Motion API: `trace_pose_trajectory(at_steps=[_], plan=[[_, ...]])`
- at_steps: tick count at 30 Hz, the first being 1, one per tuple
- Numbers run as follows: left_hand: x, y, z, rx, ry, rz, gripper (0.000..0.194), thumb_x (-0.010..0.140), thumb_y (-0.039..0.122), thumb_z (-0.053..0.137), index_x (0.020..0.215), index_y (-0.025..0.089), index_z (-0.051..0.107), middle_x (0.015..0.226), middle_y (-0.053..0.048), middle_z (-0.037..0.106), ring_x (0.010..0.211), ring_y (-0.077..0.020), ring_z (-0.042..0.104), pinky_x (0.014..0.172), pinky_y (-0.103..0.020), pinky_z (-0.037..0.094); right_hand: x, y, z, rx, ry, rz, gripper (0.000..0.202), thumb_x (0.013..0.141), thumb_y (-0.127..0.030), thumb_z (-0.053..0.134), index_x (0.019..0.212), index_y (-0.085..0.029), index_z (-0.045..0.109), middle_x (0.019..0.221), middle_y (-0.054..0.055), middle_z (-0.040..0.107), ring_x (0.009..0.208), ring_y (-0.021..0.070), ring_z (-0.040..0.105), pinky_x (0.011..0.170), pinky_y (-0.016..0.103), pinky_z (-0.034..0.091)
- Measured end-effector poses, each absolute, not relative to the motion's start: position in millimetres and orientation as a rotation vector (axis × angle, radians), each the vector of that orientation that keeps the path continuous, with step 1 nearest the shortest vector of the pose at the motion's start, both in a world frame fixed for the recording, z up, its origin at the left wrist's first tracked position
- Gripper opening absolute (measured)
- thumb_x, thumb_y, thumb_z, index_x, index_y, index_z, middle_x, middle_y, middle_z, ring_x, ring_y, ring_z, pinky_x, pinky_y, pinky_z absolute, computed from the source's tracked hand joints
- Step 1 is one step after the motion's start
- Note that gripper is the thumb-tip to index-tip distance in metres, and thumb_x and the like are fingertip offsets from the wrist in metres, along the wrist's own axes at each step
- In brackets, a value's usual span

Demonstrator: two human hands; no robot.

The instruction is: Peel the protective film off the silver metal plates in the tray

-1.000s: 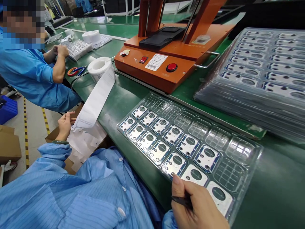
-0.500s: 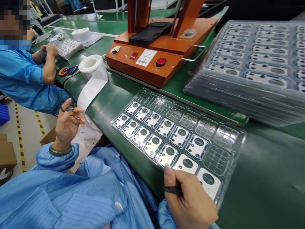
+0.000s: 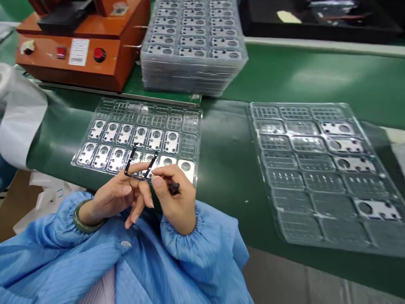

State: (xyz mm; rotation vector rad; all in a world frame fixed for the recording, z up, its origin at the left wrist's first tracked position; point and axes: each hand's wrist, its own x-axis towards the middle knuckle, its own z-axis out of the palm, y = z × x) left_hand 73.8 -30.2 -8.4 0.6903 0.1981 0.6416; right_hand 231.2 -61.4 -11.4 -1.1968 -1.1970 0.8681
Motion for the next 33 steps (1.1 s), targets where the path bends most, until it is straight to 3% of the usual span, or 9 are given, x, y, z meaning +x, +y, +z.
trace_pose_trajectory(at_steps=[7,11,13,19,24,29,33], plan=[[76.0,-33.6,-10.9,0.872,0.35,0.568,0.055,0.094,0.038,0.047,0.146,0.032,0.032,0.095,-0.007,0.068,0.06,-0.0122,0.064,0.044,-0.019,0.054,231.2,-63.5,-4.6,-1.183,-1.18,0.85,0.012,0.089,-0.025,0.061,0.077,-0.023,0.06,0.064,-0.004,0.054,0.054,0.0099,0.048,0.052,0.027,0.041],[66.1,-29.4,-6.7,1.324,0.623,0.665,0.058,0.097,0.029,0.046,0.15,0.036,0.025,0.101,-0.005,0.063,0.06,-0.0074,0.059,0.046,-0.015,0.051,231.1,-64.0,-7.0,-1.174,-1.159,0.755,0.011,0.087,-0.019,0.062,0.077,-0.023,0.06,0.067,-0.004,0.055,0.056,0.0097,0.048,0.052,0.026,0.038],[60.8,-24.3,-3.8,1.448,0.752,0.764,0.056,0.096,0.026,0.049,0.148,0.036,0.03,0.104,-0.005,0.061,0.059,-0.0057,0.057,0.044,-0.013,0.047,231.1,-64.3,-8.2,-1.184,-1.119,0.735,0.012,0.087,-0.019,0.062,0.076,-0.022,0.06,0.068,-0.004,0.055,0.055,0.0092,0.046,0.051,0.026,0.036],[57.6,-6.3,3.9,1.507,0.848,0.939,0.025,0.092,0.037,0.056,0.11,0.022,0.066,0.094,-0.003,0.057,0.058,-0.005,0.047,0.053,-0.019,0.044,232.8,-64.8,-7.1,-1.185,-1.171,0.773,0.012,0.087,-0.018,0.062,0.076,-0.022,0.058,0.067,-0.004,0.053,0.059,0.0095,0.047,0.055,0.026,0.037],[63.7,0.3,7.3,1.514,0.79,0.97,0.015,0.087,0.033,0.065,0.095,0.021,0.067,0.088,-0.001,0.051,0.06,-0.0054,0.047,0.051,-0.02,0.041,232.5,-63.5,-4.9,-1.218,-1.227,0.784,0.013,0.088,-0.022,0.06,0.075,-0.021,0.057,0.066,-0.004,0.053,0.059,0.0106,0.048,0.054,0.027,0.038],[69.1,-1.9,10.2,1.585,0.868,0.955,0.012,0.086,0.027,0.066,0.078,0.019,0.065,0.087,-0.003,0.056,0.074,-0.0106,0.053,0.056,-0.023,0.043,234.6,-63.3,-3.5,-1.233,-1.307,0.73,0.012,0.087,-0.02,0.06,0.076,-0.022,0.057,0.067,-0.003,0.054,0.058,0.0106,0.048,0.055,0.027,0.039],[76.1,-4.5,7.3,1.682,0.98,0.992,0.013,0.085,0.028,0.067,0.076,0.02,0.066,0.085,-0.004,0.06,0.08,-0.0135,0.057,0.063,-0.026,0.046,245.2,-64.2,1.2,-1.321,-1.383,0.644,0.013,0.088,-0.02,0.059,0.075,-0.021,0.057,0.067,-0.002,0.057,0.059,0.0111,0.049,0.055,0.027,0.04]])
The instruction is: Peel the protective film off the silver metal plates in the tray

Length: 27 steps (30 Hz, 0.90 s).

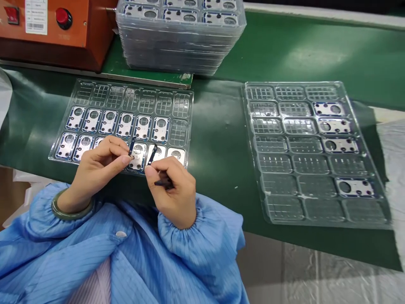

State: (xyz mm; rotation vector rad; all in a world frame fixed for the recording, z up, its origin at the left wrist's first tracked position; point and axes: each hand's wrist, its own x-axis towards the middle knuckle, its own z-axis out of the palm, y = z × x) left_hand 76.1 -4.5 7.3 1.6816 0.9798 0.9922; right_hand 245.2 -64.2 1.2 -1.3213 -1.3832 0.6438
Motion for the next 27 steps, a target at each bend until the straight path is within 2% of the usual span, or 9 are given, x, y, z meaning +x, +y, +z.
trace_pose_trajectory(at_steps=[10,15,19,27], plan=[[98.0,-8.6,-4.3,1.938,1.116,0.937,0.008,0.083,0.024,0.068,0.076,0.021,0.07,0.084,-0.003,0.065,0.082,-0.0147,0.062,0.077,-0.032,0.05,270.6,-62.4,5.4,-1.652,-1.531,0.568,0.013,0.085,-0.019,0.061,0.073,-0.021,0.059,0.07,-0.002,0.064,0.062,0.0113,0.057,0.058,0.025,0.043],[98.0,-10.3,-7.7,2.084,1.138,0.868,0.009,0.084,0.025,0.067,0.077,0.021,0.072,0.085,-0.003,0.065,0.084,-0.0162,0.061,0.077,-0.034,0.048,272.1,-63.8,1.3,-1.654,-1.531,0.583,0.013,0.08,-0.017,0.063,0.068,-0.022,0.059,0.065,-0.003,0.063,0.058,0.0114,0.057,0.055,0.024,0.043],[98.1,-11.0,-9.2,2.165,1.173,0.863,0.01,0.084,0.026,0.066,0.077,0.022,0.071,0.086,-0.003,0.065,0.084,-0.017,0.061,0.075,-0.035,0.048,271.1,-63.7,0.7,-1.667,-1.55,0.567,0.018,0.082,-0.02,0.061,0.065,-0.022,0.057,0.061,-0.003,0.06,0.054,0.0107,0.054,0.052,0.025,0.042],[97.1,-10.1,-9.5,2.239,1.177,0.819,0.011,0.085,0.025,0.065,0.075,0.021,0.07,0.083,-0.003,0.065,0.082,-0.0167,0.06,0.074,-0.034,0.048,272.0,-61.2,-1.6,-1.705,-1.649,0.565,0.02,0.085,-0.028,0.06,0.067,-0.021,0.059,0.063,-0.001,0.062,0.056,0.0114,0.056,0.052,0.026,0.039]])
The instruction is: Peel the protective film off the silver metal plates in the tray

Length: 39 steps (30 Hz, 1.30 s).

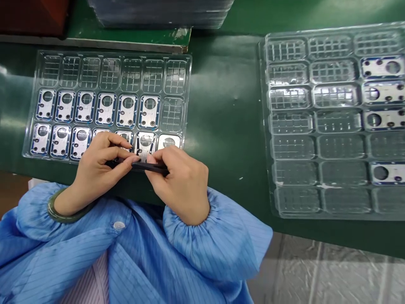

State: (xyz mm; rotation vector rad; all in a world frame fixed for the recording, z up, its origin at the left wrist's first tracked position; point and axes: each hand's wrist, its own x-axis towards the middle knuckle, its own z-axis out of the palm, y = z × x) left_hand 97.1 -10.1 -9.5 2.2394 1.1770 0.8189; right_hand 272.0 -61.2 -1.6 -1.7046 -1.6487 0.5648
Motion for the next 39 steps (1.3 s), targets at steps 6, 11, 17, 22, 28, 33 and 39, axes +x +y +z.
trace_pose_trajectory(at_steps=[6,11,17,22,28,33,39], plan=[[95.6,-10.2,-9.8,2.232,1.166,0.816,0.011,0.084,0.027,0.067,0.074,0.022,0.069,0.083,-0.002,0.064,0.08,-0.0168,0.058,0.073,-0.035,0.047,270.6,-61.0,0.2,-1.71,-1.685,0.561,0.022,0.087,-0.03,0.058,0.067,-0.021,0.059,0.062,-0.001,0.061,0.056,0.0117,0.055,0.052,0.027,0.036],[95.8,-10.1,-9.3,2.239,1.168,0.813,0.012,0.084,0.025,0.067,0.072,0.022,0.068,0.082,-0.002,0.064,0.08,-0.0165,0.057,0.072,-0.035,0.046,269.2,-60.5,-0.8,-1.74,-1.716,0.517,0.024,0.088,-0.03,0.057,0.066,-0.021,0.059,0.063,0.0,0.062,0.057,0.0123,0.056,0.052,0.027,0.034],[95.5,-9.9,-7.8,2.251,1.169,0.776,0.011,0.083,0.023,0.067,0.073,0.02,0.067,0.081,-0.002,0.064,0.08,-0.0161,0.057,0.073,-0.034,0.045,267.5,-59.8,-2.3,-1.748,-1.724,0.455,0.022,0.087,-0.03,0.058,0.067,-0.02,0.059,0.064,-0.001,0.064,0.058,0.0117,0.058,0.052,0.026,0.037],[95.0,-10.0,-7.9,2.279,1.167,0.773,0.009,0.083,0.021,0.068,0.074,0.018,0.068,0.083,-0.003,0.065,0.08,-0.0157,0.057,0.073,-0.033,0.045,266.9,-59.2,-3.3,-1.734,-1.733,0.417,0.022,0.086,-0.029,0.059,0.065,-0.02,0.059,0.062,-0.002,0.064,0.056,0.0112,0.057,0.05,0.025,0.036],[95.9,-10.3,-9.2,2.289,1.169,0.801,0.012,0.084,0.022,0.066,0.073,0.019,0.067,0.082,-0.003,0.065,0.08,-0.0161,0.057,0.072,-0.033,0.045,266.3,-58.6,-4.1,-1.737,-1.723,0.415,0.025,0.086,-0.032,0.06,0.065,-0.02,0.059,0.061,-0.002,0.063,0.055,0.0109,0.057,0.049,0.025,0.036],[95.8,-10.5,-9.9,2.299,1.166,0.784,0.011,0.084,0.023,0.066,0.075,0.019,0.068,0.083,-0.003,0.065,0.08,-0.0163,0.057,0.073,-0.033,0.044,266.0,-58.1,-3.0,-1.732,-1.725,0.421,0.025,0.087,-0.033,0.06,0.065,-0.02,0.06,0.062,-0.001,0.063,0.055,0.0111,0.057,0.049,0.026,0.036],[96.2,-10.3,-10.0,2.303,1.163,0.801,0.011,0.084,0.023,0.067,0.074,0.019,0.067,0.082,-0.003,0.065,0.08,-0.0164,0.058,0.072,-0.034,0.044,265.8,-58.3,-3.3,-1.736,-1.729,0.419,0.024,0.087,-0.031,0.06,0.065,-0.019,0.059,0.062,-0.001,0.063,0.056,0.0112,0.058,0.05,0.026,0.036]])
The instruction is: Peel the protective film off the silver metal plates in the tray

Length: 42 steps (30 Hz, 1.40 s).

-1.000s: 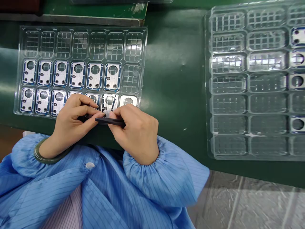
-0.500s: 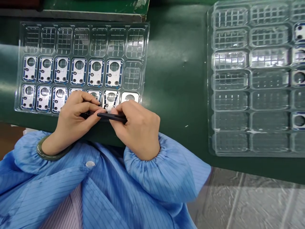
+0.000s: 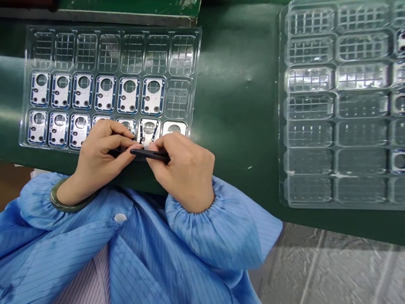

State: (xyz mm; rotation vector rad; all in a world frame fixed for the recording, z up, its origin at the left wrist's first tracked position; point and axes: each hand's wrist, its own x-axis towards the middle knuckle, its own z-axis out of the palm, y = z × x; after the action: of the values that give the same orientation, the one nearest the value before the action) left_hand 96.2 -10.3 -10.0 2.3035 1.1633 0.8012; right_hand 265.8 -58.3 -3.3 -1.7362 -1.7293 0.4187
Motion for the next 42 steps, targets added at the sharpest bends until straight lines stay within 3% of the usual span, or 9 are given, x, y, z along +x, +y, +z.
trace_pose_trajectory(at_steps=[14,24,33,42], plan=[[95.2,-9.4,-13.7,2.413,1.115,0.833,0.012,0.086,0.023,0.064,0.075,0.019,0.065,0.081,-0.003,0.066,0.077,-0.0162,0.056,0.07,-0.034,0.045,266.4,-58.8,-6.5,-1.739,-1.818,0.306,0.023,0.087,-0.03,0.058,0.067,-0.02,0.06,0.063,-0.001,0.064,0.055,0.0115,0.057,0.049,0.027,0.036],[92.0,-6.1,-11.6,2.41,1.078,0.738,0.004,0.085,0.02,0.066,0.081,0.018,0.065,0.087,-0.004,0.065,0.083,-0.0178,0.058,0.074,-0.035,0.044,280.1,-58.4,-4.3,-1.681,-1.992,0.43,0.019,0.091,-0.028,0.054,0.076,-0.021,0.064,0.071,0.0,0.069,0.062,0.0124,0.061,0.052,0.027,0.037],[91.9,-5.0,-6.5,2.345,1.109,0.607,0.003,0.084,0.019,0.065,0.082,0.02,0.063,0.089,-0.003,0.061,0.085,-0.019,0.054,0.078,-0.036,0.041,288.6,-55.4,-2.9,-1.708,-2.074,0.529,0.004,0.082,-0.021,0.061,0.08,-0.024,0.063,0.075,-0.003,0.07,0.065,0.0147,0.063,0.051,0.026,0.035],[94.3,-1.0,-0.6,2.367,1.127,0.421,0.003,0.085,0.015,0.059,0.085,0.019,0.059,0.092,-0.004,0.057,0.085,-0.0196,0.049,0.076,-0.035,0.039,286.1,-51.1,-0.4,-1.832,-2.12,0.464,0.015,0.085,-0.033,0.065,0.077,-0.022,0.059,0.071,-0.003,0.067,0.059,0.0133,0.058,0.048,0.025,0.029]])
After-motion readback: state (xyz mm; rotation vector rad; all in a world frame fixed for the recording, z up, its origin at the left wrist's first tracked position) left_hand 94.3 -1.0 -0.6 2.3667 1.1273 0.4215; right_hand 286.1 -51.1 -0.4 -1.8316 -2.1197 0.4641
